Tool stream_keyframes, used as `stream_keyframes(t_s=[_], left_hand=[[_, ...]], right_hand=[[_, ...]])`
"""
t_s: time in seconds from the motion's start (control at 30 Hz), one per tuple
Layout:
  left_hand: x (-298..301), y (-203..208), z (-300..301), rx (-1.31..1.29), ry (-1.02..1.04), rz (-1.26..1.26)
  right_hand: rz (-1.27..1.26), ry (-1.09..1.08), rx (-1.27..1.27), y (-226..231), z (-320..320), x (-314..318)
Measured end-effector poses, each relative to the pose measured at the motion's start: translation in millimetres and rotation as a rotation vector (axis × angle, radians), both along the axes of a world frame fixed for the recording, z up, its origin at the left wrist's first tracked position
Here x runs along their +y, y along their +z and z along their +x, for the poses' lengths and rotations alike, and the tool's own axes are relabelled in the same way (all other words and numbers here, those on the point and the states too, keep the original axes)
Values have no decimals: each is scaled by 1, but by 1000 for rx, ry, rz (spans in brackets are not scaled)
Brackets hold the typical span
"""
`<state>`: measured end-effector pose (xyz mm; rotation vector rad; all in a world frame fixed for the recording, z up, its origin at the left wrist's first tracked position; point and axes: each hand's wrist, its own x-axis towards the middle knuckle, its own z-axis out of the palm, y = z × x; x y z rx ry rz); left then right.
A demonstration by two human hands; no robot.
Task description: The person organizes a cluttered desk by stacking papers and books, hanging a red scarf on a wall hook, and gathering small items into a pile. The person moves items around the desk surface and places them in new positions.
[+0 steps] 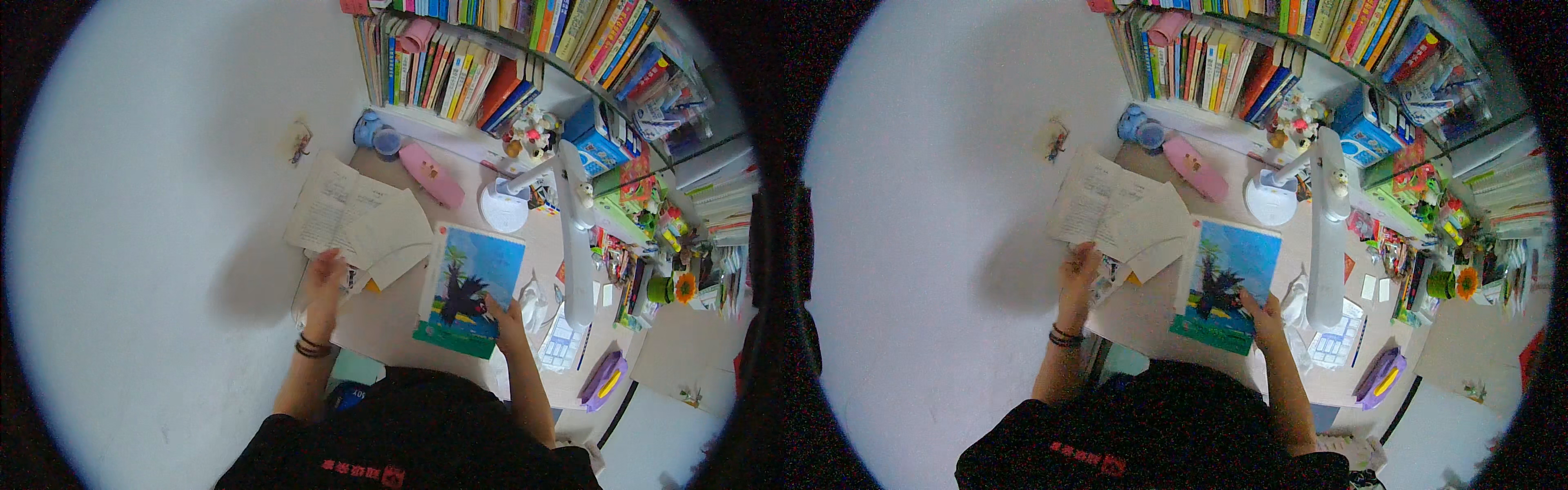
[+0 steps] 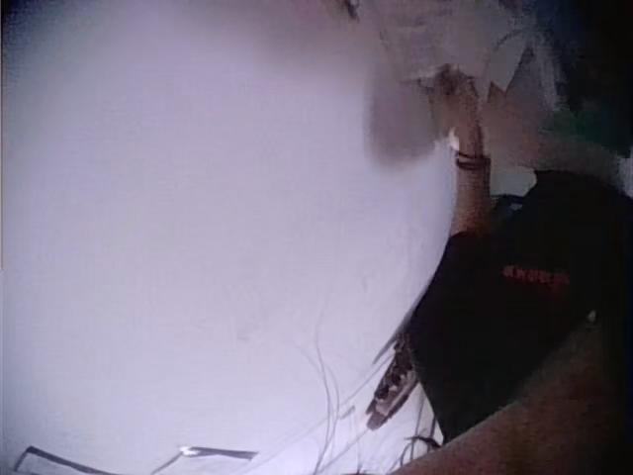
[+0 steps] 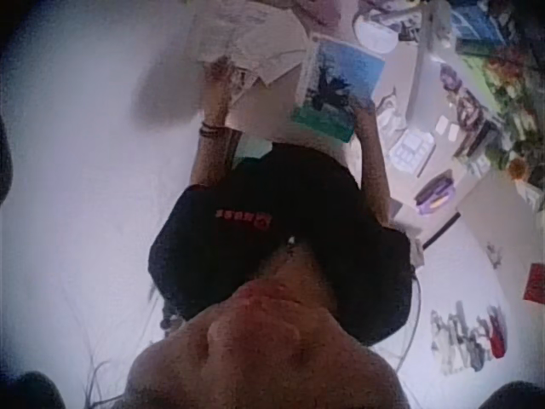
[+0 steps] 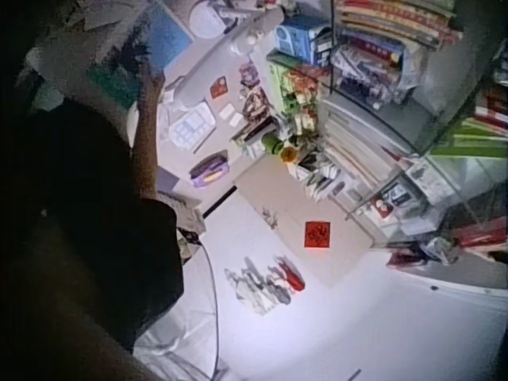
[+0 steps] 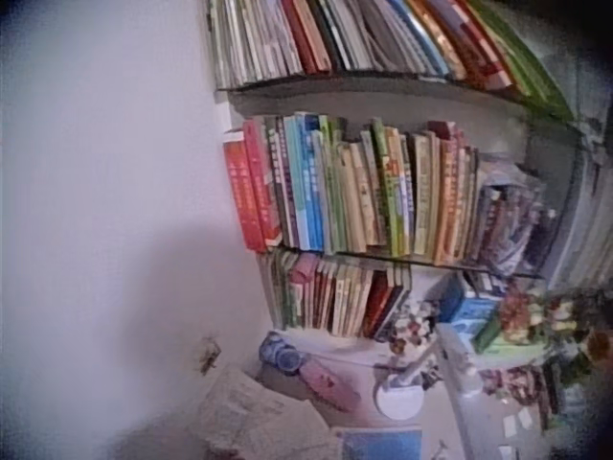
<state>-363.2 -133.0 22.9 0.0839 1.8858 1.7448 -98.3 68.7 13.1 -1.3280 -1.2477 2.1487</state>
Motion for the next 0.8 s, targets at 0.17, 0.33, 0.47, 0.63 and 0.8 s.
stream_keyframes(t_s=[0.17, 0.33, 0.47, 0.63, 0.8], left_hand=[[-9, -35, -46, 154, -304, -274], [39, -68, -62, 937, -481, -598], [61, -85, -67, 994, -567, -771], [52, -90, -74, 840, -482, -635], [48, -16, -62, 931, -154, -310]], right_hand=[[-99, -124, -1, -26, 46, -14], [-60, -138, -21, -42, 55, -29], [-135, -111, -48, -65, 62, -39], [-209, -93, -103, -93, 81, -49], [-218, -145, -81, -84, 74, -53]])
